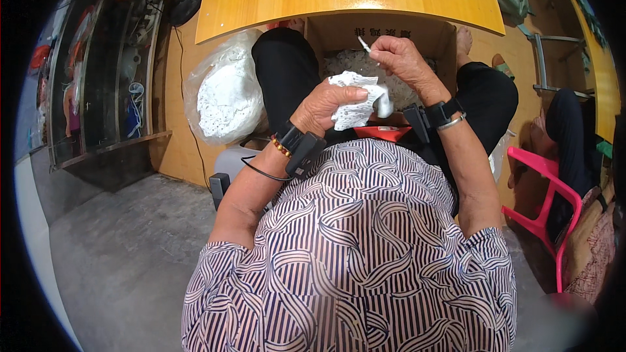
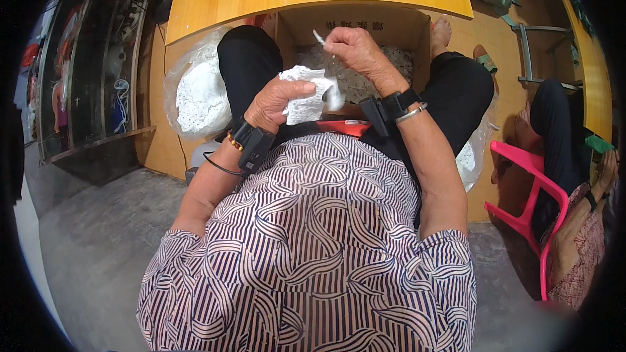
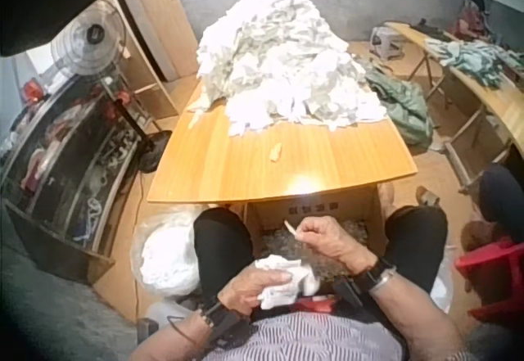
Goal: The recorder is inspecting and sorting white cloth or tissue-like scraps, placing some into a box.
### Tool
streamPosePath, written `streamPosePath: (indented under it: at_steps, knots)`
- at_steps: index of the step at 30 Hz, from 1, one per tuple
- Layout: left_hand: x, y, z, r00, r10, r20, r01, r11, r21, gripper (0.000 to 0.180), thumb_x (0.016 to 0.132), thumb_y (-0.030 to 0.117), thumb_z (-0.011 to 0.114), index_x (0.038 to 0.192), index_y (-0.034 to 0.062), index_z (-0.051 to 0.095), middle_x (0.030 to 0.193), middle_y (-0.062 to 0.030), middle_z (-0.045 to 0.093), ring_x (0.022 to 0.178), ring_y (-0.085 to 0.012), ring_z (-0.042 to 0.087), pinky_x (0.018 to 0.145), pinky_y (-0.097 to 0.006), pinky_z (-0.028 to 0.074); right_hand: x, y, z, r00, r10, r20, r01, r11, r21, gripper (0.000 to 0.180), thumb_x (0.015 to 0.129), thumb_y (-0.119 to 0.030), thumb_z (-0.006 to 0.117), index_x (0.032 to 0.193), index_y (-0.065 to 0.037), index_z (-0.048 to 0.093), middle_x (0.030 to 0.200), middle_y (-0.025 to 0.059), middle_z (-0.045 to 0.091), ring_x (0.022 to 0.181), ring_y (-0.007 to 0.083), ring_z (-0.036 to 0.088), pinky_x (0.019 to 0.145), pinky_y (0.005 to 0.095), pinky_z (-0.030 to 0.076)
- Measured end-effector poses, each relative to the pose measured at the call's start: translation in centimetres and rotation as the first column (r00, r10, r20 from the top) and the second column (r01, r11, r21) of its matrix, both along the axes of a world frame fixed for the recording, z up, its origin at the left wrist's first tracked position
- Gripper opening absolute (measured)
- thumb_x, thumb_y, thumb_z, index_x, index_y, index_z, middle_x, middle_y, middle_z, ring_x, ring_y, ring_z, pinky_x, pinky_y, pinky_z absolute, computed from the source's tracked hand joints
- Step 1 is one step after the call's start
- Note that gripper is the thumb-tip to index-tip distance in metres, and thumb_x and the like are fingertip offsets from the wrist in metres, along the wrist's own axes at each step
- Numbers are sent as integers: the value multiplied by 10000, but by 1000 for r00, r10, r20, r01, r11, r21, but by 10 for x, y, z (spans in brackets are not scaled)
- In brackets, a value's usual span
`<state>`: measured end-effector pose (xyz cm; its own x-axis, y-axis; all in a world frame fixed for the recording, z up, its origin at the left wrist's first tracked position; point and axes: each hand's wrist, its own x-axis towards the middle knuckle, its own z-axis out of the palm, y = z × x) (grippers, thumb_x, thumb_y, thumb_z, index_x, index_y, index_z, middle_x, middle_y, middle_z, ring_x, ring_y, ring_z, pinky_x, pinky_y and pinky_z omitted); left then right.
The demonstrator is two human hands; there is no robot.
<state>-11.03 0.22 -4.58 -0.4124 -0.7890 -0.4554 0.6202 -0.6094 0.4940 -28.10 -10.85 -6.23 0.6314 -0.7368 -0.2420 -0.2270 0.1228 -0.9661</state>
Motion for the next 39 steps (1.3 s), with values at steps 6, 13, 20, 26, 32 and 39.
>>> streamPosePath:
  at_steps: [6, 13, 20, 26, 32, 39]
  knots:
    - [5, -4, 3, 995, 103, 17, -103, 995, -2, 373, 715, 23, 642, 1072, -9, 540, 963, -119, 622, 831, -197, 621, 734, -320, 508, -19, 6, -23, 977, -114, -182, 46, 938, -343, 398, 767, -375, 601, 1000, -53, 597, 811, 45, 601, 728, 122, 559, 586, 236, 439]
    - [9, -4, 0, 991, 129, 31, -127, 991, -49, 361, 747, 52, 621, 1088, -12, 522, 921, -89, 607, 823, -198, 614, 734, -307, 505, -7, 21, 16, 976, 186, 117, -209, 951, 227, 490, 752, -371, 629, 1103, -44, 532, 777, 12, 573, 592, 55, 528, 513, 157, 410]
    - [9, -1, 3, 978, 201, -63, -196, 978, 68, 300, 749, 31, 616, 1037, -17, 544, 896, -115, 623, 768, -209, 628, 679, -319, 525, -7, 17, 21, 951, 135, 277, -189, 966, 177, 525, 743, -188, 656, 1214, -63, 462, 705, 16, 570, 562, 76, 544, 511, 194, 456]
    - [14, 0, 0, 978, 196, -70, -193, 980, 50, 315, 744, 45, 622, 1045, -9, 548, 898, -114, 626, 770, -213, 630, 687, -333, 528, 10, 22, 19, 975, 175, 134, -191, 974, 121, 139, 797, -170, 579, 827, -36, 599, 615, -15, 524, 533, 67, 507, 499, 200, 434]
    - [21, 5, 4, 955, 293, -48, -291, 955, 53, 325, 741, 45, 620, 1054, -3, 549, 903, -112, 628, 759, -210, 630, 686, -338, 527, -11, 9, -14, 996, 82, 22, -84, 985, 152, 247, 772, -133, 602, 1007, -71, 552, 693, -17, 522, 561, 74, 498, 505, 195, 408]
    - [27, 7, -9, 965, 213, -153, -205, 976, 68, 323, 740, 46, 623, 1048, -10, 546, 917, -106, 623, 779, -203, 624, 692, -315, 517, 30, 27, 17, 931, 242, 272, -259, 966, 26, 361, 763, -57, 577, 1118, -60, 511, 769, 3, 530, 641, 68, 498, 563, 202, 413]
